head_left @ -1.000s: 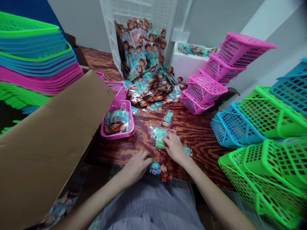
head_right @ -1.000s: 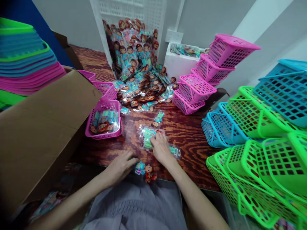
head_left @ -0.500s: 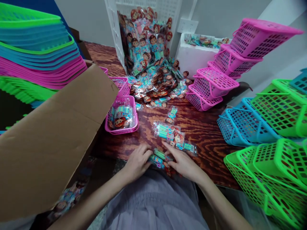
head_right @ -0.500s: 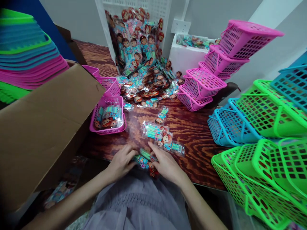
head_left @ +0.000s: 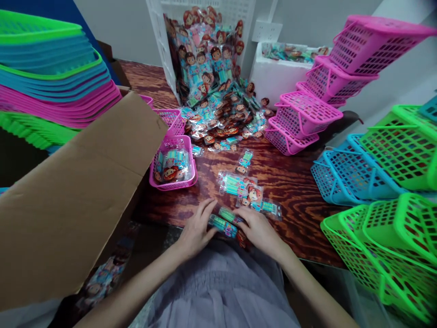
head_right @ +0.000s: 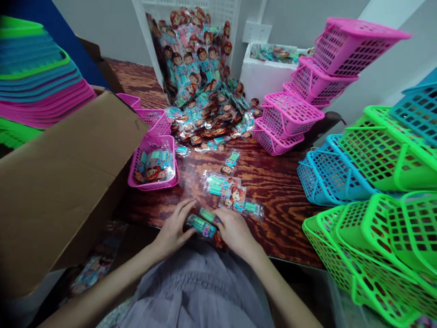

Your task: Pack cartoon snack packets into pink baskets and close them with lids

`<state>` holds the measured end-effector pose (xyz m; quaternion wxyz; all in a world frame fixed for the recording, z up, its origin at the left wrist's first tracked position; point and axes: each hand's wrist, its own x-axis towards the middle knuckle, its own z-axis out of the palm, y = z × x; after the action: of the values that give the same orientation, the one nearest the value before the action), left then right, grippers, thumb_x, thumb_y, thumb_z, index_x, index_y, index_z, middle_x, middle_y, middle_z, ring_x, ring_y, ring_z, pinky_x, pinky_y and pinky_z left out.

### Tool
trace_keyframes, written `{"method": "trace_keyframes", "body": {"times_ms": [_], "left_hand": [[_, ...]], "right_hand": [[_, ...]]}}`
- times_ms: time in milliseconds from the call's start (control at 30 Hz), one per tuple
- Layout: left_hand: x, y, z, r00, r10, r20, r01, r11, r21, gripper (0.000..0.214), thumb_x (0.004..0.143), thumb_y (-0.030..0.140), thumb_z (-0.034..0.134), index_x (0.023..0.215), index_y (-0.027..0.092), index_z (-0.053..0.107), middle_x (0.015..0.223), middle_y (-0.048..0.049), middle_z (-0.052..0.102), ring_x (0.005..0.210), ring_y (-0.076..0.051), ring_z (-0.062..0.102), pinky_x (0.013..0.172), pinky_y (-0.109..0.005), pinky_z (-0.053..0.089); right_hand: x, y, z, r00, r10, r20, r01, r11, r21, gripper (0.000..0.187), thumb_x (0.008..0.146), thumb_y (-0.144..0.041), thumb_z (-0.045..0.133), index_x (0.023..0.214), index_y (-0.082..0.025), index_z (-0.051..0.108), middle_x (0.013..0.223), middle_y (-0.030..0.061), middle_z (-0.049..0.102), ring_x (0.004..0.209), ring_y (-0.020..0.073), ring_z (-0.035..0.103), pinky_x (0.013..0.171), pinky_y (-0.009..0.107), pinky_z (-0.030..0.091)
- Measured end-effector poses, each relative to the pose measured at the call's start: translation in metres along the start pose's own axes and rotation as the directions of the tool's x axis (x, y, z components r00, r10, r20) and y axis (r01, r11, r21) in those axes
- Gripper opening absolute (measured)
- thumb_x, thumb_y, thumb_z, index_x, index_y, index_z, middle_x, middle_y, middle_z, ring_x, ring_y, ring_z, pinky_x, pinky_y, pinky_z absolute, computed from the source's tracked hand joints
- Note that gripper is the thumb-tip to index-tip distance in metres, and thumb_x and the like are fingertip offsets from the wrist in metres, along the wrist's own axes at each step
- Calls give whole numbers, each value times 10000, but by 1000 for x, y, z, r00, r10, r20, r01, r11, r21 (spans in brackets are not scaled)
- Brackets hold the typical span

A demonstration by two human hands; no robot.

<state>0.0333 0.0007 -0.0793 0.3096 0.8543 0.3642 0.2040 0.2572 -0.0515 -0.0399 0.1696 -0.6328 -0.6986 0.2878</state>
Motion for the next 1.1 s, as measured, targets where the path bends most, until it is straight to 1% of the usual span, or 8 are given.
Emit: {"method": "trace_keyframes", "body": {"times_ms": [133, 233, 300, 400, 567, 800, 967, 1100], "left_hand": [[7, 9, -4, 989, 145, 36, -149, 971, 187, 824, 807, 17, 523, 1532, 235, 197, 1591, -152, 225, 1464, -314, 254, 1142, -510, 349], [17, 17, -8, 950, 252, 186, -302, 895, 329, 670, 843, 29, 483, 1472, 205, 332, 1391, -138, 512, 1341, -308, 426, 1173, -611, 202], [25, 21, -12, 924, 240, 298, -339, 876, 343, 500, 885, 68, 470, 1371, 187, 447, 1140, -90, 632, 1115, -259, 564, 1126, -558, 308], [31, 25, -14, 905, 176, 387, -324, 875, 360, 277, 916, 111, 489, 1175, 185, 558, 1033, -75, 620, 963, -244, 563, 897, -418, 481], [26, 23, -11, 926, 154, 345, -281, 891, 357, 209, 940, 113, 476, 1113, 203, 551, 1037, -66, 576, 952, -231, 520, 803, -355, 469], [19, 19, -8, 930, 157, 332, -277, 893, 354, 278, 939, 112, 469, 1191, 219, 520, 1061, -62, 556, 960, -234, 496, 809, -360, 458], [21, 19, -9, 934, 157, 321, -272, 896, 352, 280, 929, 104, 480, 1186, 210, 515, 1060, -62, 551, 951, -235, 493, 802, -359, 457], [20, 18, -7, 934, 155, 322, -268, 900, 344, 260, 942, 132, 484, 1185, 218, 514, 1070, -63, 551, 965, -237, 497, 800, -360, 456]], "right_hand": [[-1, -11, 1, 999, -43, 4, 43, 999, 13, 305, 882, -30, 504, 1042, -213, 689, 1030, 45, 677, 1008, 186, 619, 909, 281, 451], [8, -12, -8, 991, -86, 100, 76, 992, 96, 190, 904, -119, 545, 942, -212, 707, 956, 25, 691, 937, 181, 628, 859, 269, 459], [22, -2, -18, 993, -56, 103, 41, 988, 146, 184, 948, -227, 531, 896, -206, 707, 892, 13, 698, 859, 172, 631, 812, 266, 467], [51, 21, -26, 990, 59, -129, -63, 998, -29, 228, 936, -243, 550, 1121, -188, 673, 1141, 73, 685, 1070, 215, 585, 934, 323, 434], [85, 40, -17, 976, 116, -186, -179, 911, -372, 669, 840, -209, 652, 1461, -176, 406, 1380, 155, 534, 1232, 296, 451, 994, 422, 370], [76, 25, -14, 987, 51, -151, -112, 896, -429, 217, 817, -141, 631, 1025, -194, 603, 1148, 104, 592, 1080, 266, 478, 864, 356, 382], [77, 23, -16, 991, 34, -127, -85, 905, -416, 248, 791, -136, 665, 1013, -210, 582, 1223, 100, 560, 1151, 265, 450, 907, 363, 366], [94, 23, -19, 978, 182, -100, -207, 878, -432, 362, 777, -212, 726, 1103, -203, 568, 1229, 120, 571, 1130, 273, 486, 885, 370, 373]]}}
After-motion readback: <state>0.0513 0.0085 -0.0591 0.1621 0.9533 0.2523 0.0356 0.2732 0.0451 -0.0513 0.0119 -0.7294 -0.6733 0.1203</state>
